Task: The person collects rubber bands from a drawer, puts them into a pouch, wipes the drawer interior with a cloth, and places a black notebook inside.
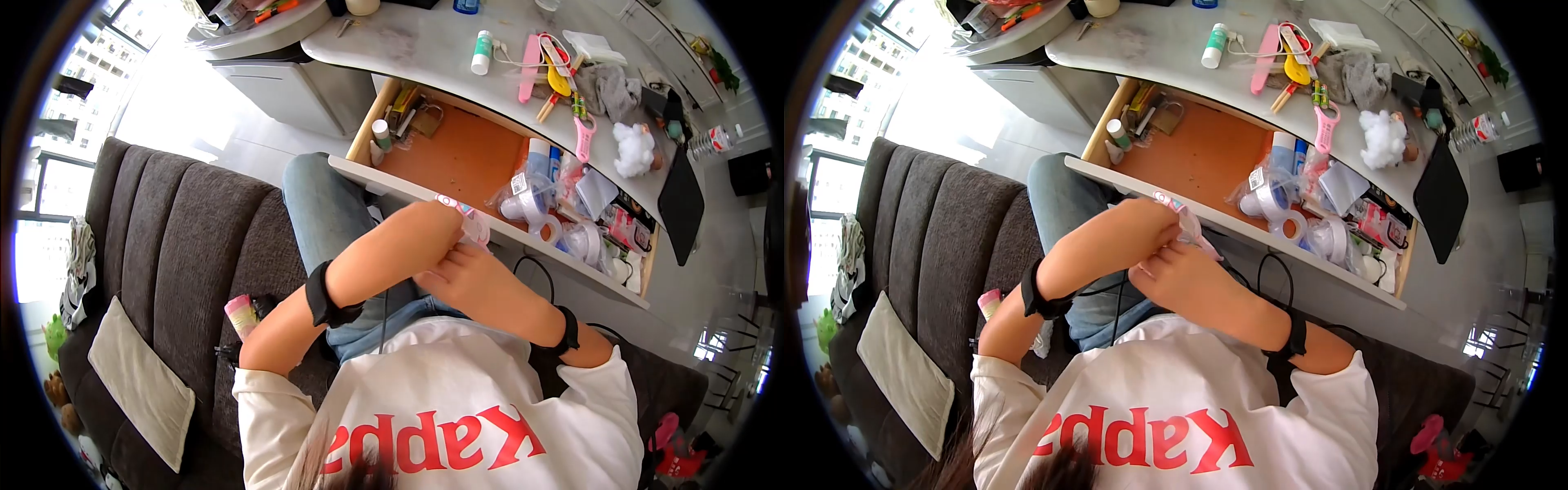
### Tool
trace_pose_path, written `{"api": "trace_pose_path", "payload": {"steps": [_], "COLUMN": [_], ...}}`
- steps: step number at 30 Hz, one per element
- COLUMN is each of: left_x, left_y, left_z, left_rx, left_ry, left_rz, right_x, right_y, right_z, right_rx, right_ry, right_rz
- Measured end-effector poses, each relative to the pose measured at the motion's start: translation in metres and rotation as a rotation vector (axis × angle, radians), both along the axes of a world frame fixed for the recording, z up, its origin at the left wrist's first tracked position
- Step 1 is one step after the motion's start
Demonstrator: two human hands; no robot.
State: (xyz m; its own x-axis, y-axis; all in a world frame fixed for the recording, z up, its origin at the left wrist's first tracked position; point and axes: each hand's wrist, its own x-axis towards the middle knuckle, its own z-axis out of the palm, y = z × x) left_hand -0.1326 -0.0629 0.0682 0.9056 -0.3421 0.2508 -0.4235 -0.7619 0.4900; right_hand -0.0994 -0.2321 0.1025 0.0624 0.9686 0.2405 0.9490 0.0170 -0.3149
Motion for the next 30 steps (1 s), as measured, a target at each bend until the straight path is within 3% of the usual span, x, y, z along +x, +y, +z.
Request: {"api": "trace_pose_path", "payload": {"steps": [1, 2, 4, 6, 9, 12, 16, 19, 22, 25, 26, 28, 30], "left_x": [-0.005, -0.004, 0.004, 0.025, 0.029, 0.029, 0.021, 0.008, -0.009, -0.009, -0.008, -0.003, 0.019], "left_y": [0.000, 0.003, 0.002, -0.016, -0.010, -0.013, 0.004, 0.008, 0.011, 0.029, 0.038, 0.054, 0.079], "left_z": [-0.014, -0.037, -0.030, 0.006, 0.014, 0.037, 0.048, 0.070, 0.073, 0.108, 0.107, 0.117, 0.112], "left_rx": [0.093, 0.063, 0.006, 0.463, 0.452, 0.363, -0.026, -0.254, -0.358, -0.336, -0.459, -0.699, -0.771], "left_ry": [-0.048, 0.070, 0.313, 0.566, 0.544, 0.698, 0.768, 0.804, 0.575, 0.714, 0.612, 0.720, 0.481], "left_rz": [-0.024, -0.072, -0.142, -0.210, -0.314, -0.144, -0.170, -0.183, -0.173, -0.196, -0.172, 0.150, 0.289], "right_x": [-0.001, -0.002, -0.001, 0.003, 0.005, 0.006, 0.008, 0.012, 0.012, 0.009, 0.008, 0.008, 0.010], "right_y": [0.000, -0.001, -0.001, -0.003, -0.007, -0.007, -0.015, -0.020, -0.029, -0.036, -0.039, -0.041, -0.041], "right_z": [-0.001, -0.001, 0.000, 0.000, -0.001, 0.001, 0.008, 0.002, -0.004, -0.008, -0.008, -0.008, -0.009], "right_rx": [-0.006, 0.008, 0.037, 0.074, 0.107, 0.142, 0.071, 0.186, 0.160, 0.137, 0.119, 0.087, 0.107], "right_ry": [-0.027, -0.023, -0.018, -0.017, 0.009, -0.007, 0.006, -0.008, 0.046, 0.113, 0.126, 0.147, 0.182], "right_rz": [0.039, 0.046, 0.062, 0.059, 0.043, 0.031, -0.001, -0.026, -0.014, -0.014, -0.024, -0.042, -0.048]}}
